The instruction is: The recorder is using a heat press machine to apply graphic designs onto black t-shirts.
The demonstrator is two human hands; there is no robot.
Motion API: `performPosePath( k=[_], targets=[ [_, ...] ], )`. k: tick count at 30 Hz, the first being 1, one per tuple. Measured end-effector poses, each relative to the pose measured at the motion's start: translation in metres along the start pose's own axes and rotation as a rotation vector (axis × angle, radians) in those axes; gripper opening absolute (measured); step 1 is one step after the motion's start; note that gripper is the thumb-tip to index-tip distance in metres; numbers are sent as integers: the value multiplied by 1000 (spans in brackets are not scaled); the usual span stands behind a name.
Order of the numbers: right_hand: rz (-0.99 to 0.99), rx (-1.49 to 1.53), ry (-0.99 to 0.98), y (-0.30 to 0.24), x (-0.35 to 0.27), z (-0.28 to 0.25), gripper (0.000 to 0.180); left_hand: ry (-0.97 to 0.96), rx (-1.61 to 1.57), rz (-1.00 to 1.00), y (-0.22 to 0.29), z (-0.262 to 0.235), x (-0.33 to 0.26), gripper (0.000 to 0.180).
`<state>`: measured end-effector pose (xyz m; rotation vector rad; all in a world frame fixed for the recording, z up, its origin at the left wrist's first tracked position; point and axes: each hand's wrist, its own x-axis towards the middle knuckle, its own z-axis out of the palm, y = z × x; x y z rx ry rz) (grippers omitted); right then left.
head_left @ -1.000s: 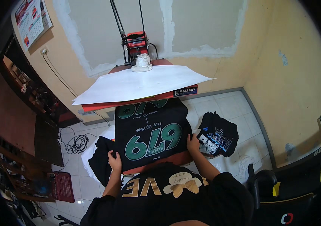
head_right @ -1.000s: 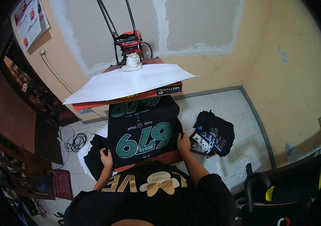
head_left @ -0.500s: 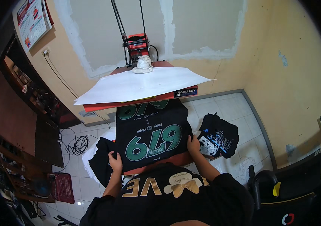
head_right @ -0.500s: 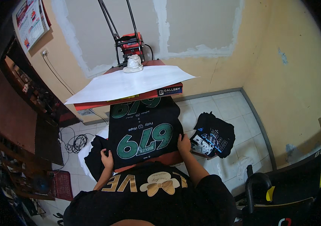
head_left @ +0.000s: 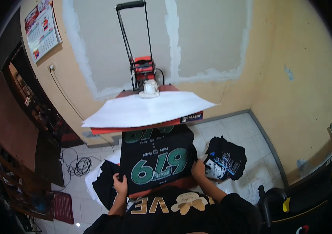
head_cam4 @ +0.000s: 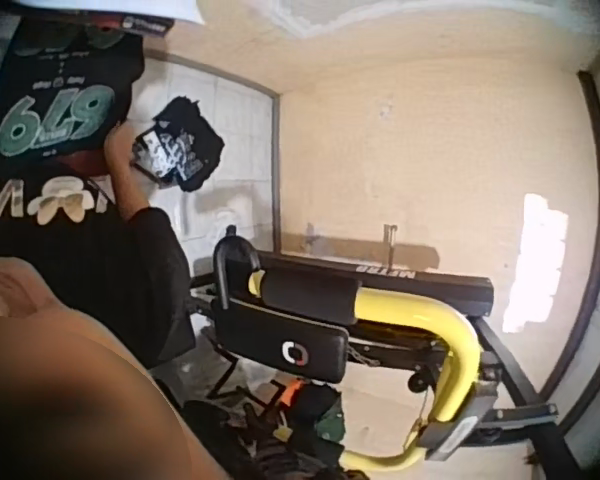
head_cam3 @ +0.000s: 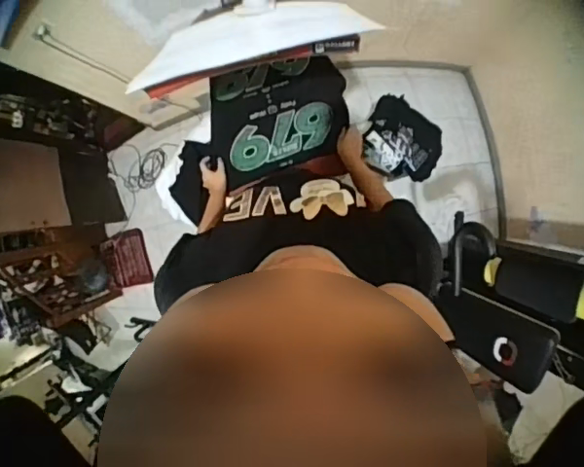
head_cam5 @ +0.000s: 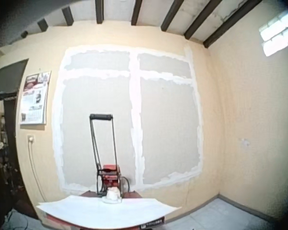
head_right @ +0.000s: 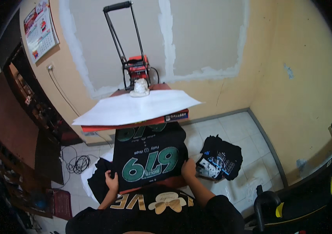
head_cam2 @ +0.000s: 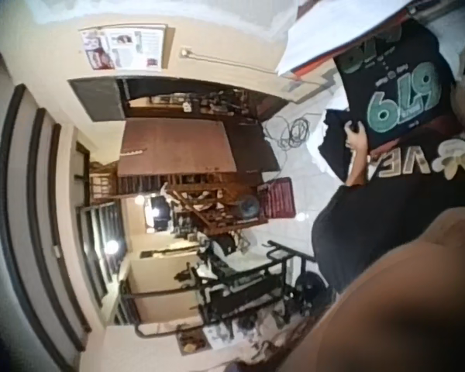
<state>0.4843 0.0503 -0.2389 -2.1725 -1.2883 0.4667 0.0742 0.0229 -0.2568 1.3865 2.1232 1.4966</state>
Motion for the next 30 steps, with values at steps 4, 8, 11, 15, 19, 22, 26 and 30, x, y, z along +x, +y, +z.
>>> performPosePath(
  k=[4, 8, 11, 15, 19, 22, 26, 30],
  targets=[
    [-44, -163, 118, 3, -8, 18, 21, -13, 18, -1, -3, 0, 2, 35],
    [-99, -234, 132, 2, -5, 21, 21, -44, -37, -20, -11, 6, 6, 32],
    [-146, -277, 127, -10, -5, 15, 20, -64, -20, -43, -10, 5, 8, 30],
    [-61, -170, 150, -5, 3, 25, 19, -68, -41, -5, -8, 14, 16, 29],
    [-104, -141, 162, -12, 8, 22, 19, -94, -50, -7, -7, 17, 20, 29],
    [-114, -91, 152, -21, 14, 17, 18, -84, -108, -25, -9, 23, 27, 28],
    [-109, -16, 145, -15, 30, 28, 20, -76, -99, -30, -5, 31, 37, 28],
    [-162, 42, 165, -20, 39, 27, 21, -57, -101, 0, -8, 39, 48, 28]
  ],
)
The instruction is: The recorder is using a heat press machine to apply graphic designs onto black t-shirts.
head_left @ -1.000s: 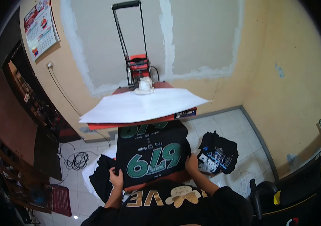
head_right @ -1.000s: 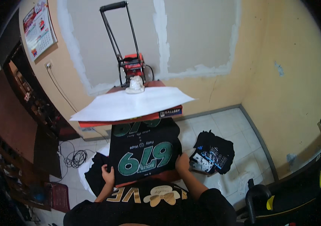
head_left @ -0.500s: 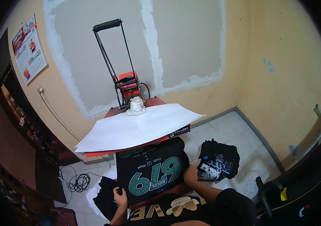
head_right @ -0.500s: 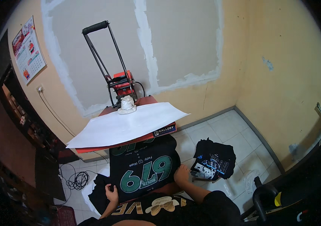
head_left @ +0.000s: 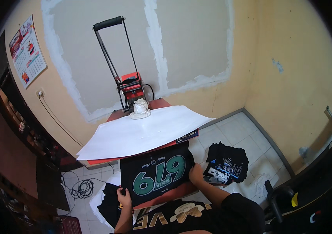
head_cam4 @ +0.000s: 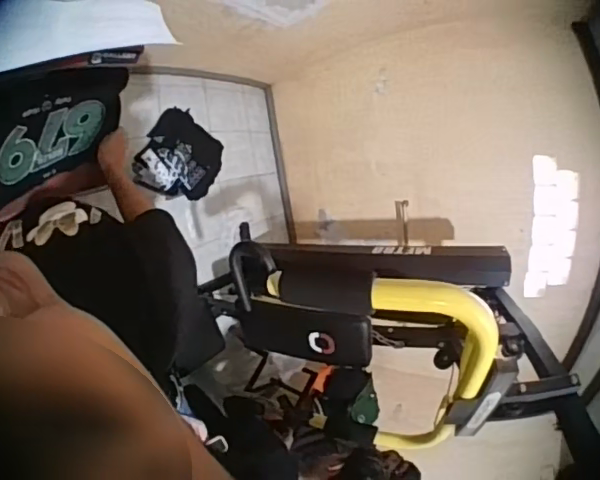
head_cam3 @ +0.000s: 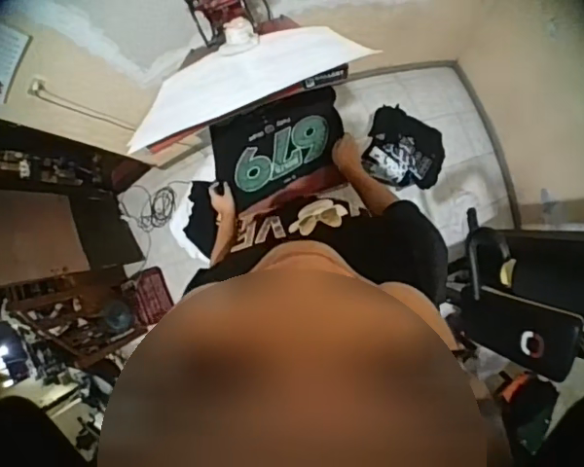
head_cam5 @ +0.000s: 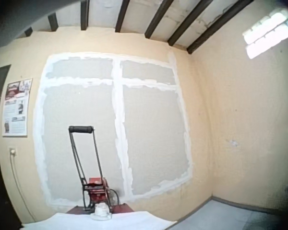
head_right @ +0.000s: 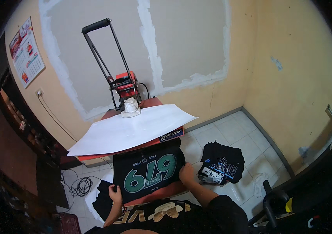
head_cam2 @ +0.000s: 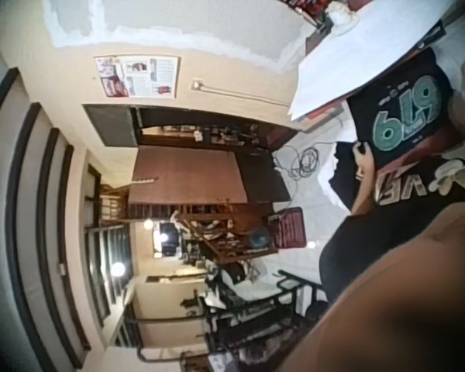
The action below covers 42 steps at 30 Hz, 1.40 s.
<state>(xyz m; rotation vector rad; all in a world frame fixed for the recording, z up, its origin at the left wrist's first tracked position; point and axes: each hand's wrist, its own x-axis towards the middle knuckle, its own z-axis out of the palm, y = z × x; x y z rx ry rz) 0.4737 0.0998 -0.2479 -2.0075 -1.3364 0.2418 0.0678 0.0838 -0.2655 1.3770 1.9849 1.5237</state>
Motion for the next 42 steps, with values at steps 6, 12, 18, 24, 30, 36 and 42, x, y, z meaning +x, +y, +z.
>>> performPosePath(
  k=[6, 12, 18, 24, 30, 36, 42],
  targets=[
    [-2, -51, 55, 0, 11, 7, 20, -7, 77, -22, -1, 8, 12, 27],
    [16, -58, 48, 0, 13, 8, 21, 8, 112, -14, 11, 4, 6, 28],
    [11, 103, 113, 19, 12, 15, 24, -8, 144, 26, 3, 5, 7, 32],
    [48, 263, 93, 28, 51, -4, 21, -26, 111, 100, -5, 3, 17, 31],
    [146, 1008, -240, 35, 69, -49, 14, -71, 128, -30, 30, -20, 30, 32],
    [161, 1020, -228, 31, 34, -88, 11, -103, 31, -58, 30, -45, 28, 38],
    [157, 882, -179, 64, -10, -88, 14, -158, 60, -82, 20, -62, 14, 41]
  ],
)
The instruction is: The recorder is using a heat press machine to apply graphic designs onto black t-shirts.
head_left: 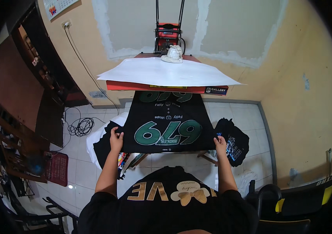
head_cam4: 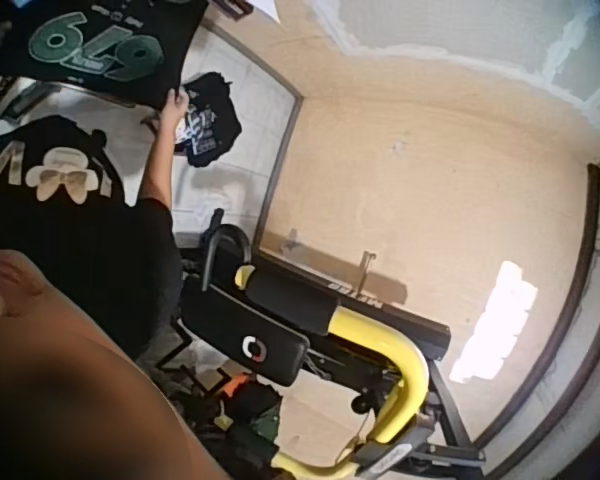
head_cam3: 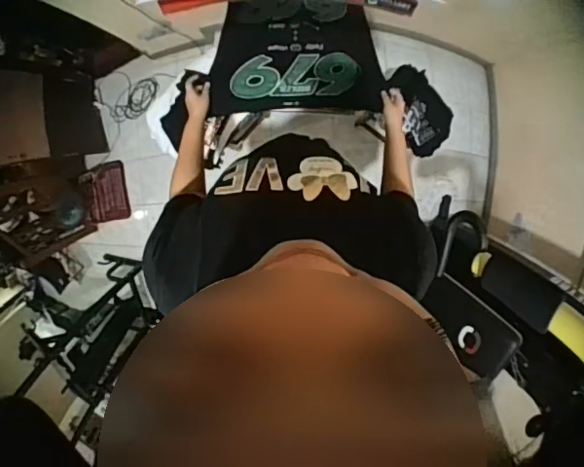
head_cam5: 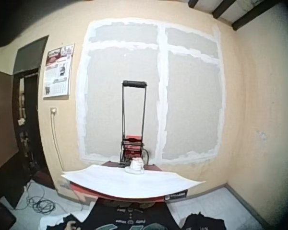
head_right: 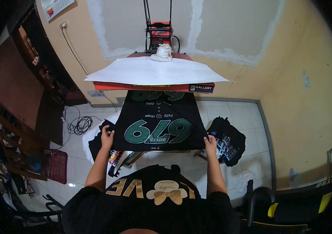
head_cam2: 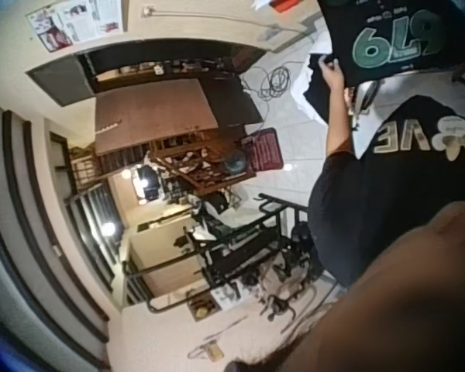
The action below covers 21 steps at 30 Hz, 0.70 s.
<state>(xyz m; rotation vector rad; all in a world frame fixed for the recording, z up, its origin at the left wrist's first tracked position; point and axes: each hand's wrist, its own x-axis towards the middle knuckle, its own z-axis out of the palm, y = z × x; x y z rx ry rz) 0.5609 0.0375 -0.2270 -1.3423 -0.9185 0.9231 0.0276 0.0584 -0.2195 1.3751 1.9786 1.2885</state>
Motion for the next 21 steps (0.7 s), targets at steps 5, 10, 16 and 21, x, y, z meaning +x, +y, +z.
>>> performPosePath(
  k=[5, 10, 16, 21],
  targets=[
    [134, -197, 101, 28, -29, -5, 20, -35, 60, -1, -3, -8, -15, 42],
    [76, -379, 148, 25, -46, -10, 22, -97, 101, -57, -21, -18, -26, 42],
    [73, -199, 120, 24, -58, -23, 24, -126, 113, -53, -30, -23, -38, 44],
    [202, -837, 192, 10, -59, -15, 28, -179, 232, -61, -34, -31, -45, 42]
  ],
)
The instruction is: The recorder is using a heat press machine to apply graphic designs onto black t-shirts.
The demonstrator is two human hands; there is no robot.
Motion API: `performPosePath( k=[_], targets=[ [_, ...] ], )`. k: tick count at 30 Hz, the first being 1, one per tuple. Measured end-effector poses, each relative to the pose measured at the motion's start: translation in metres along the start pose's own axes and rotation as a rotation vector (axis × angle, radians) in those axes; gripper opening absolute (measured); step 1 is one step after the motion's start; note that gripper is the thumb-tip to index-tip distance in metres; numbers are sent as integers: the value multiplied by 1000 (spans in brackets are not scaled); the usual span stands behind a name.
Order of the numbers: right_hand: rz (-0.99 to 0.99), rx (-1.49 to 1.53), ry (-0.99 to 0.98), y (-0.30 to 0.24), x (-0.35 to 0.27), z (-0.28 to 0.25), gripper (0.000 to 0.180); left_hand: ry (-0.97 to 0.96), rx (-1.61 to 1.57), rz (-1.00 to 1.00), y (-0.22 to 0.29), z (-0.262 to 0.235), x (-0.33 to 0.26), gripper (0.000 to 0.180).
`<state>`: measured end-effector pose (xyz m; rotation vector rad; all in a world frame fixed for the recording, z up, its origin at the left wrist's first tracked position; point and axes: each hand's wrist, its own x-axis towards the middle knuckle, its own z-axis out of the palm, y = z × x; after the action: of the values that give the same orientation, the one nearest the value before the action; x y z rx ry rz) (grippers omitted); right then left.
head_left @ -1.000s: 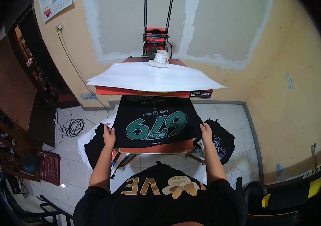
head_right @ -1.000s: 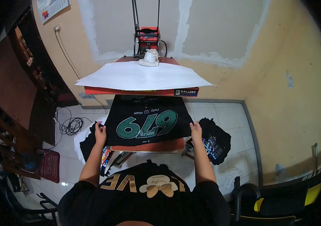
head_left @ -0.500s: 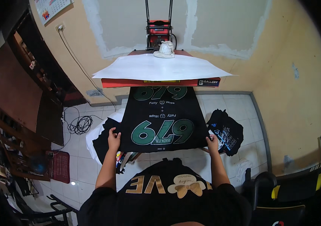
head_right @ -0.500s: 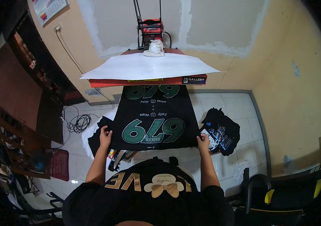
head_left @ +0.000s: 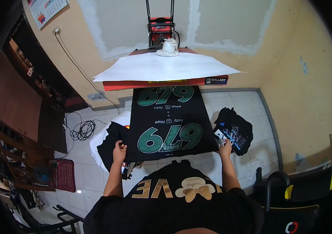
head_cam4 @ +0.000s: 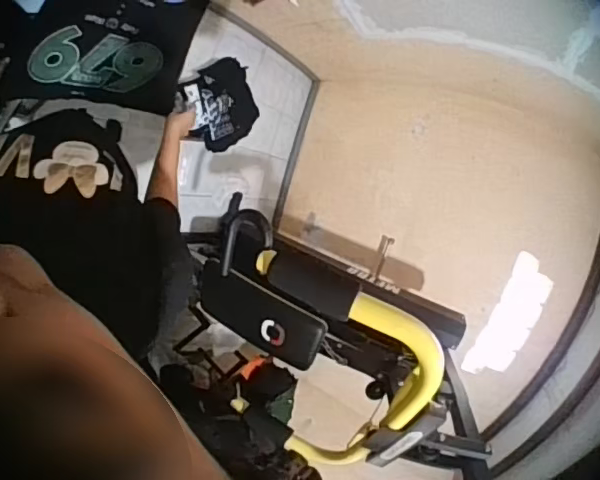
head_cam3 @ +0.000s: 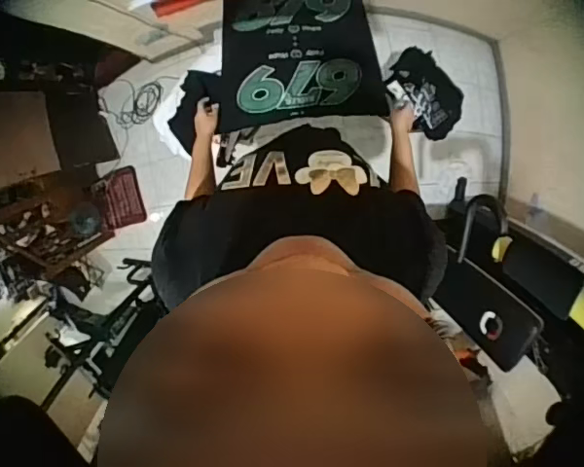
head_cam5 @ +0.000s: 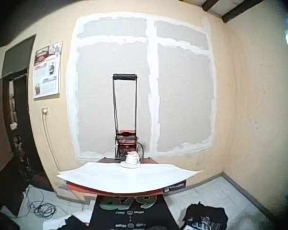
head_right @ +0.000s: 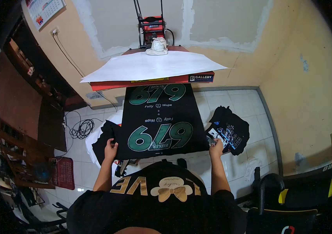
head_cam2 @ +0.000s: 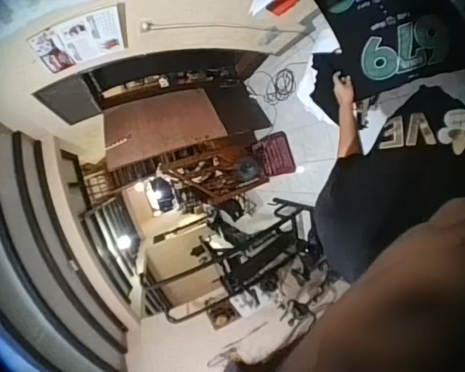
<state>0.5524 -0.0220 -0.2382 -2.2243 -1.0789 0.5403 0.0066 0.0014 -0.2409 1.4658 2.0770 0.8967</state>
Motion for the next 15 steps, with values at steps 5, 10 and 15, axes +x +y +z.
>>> performPosePath(
  k=[5, 10, 15],
  targets=[
    [-333, -242, 265, -64, 0, 19, 33, 141, 137, 80, 26, 5, 16, 43],
    [-802, -150, -115, -151, -31, 75, 42, 124, 171, 317, 102, 42, 27, 44],
    [-1352, -320, -511, -192, -75, 116, 51, 90, 569, 360, 109, 87, 13, 56]
  ],
)
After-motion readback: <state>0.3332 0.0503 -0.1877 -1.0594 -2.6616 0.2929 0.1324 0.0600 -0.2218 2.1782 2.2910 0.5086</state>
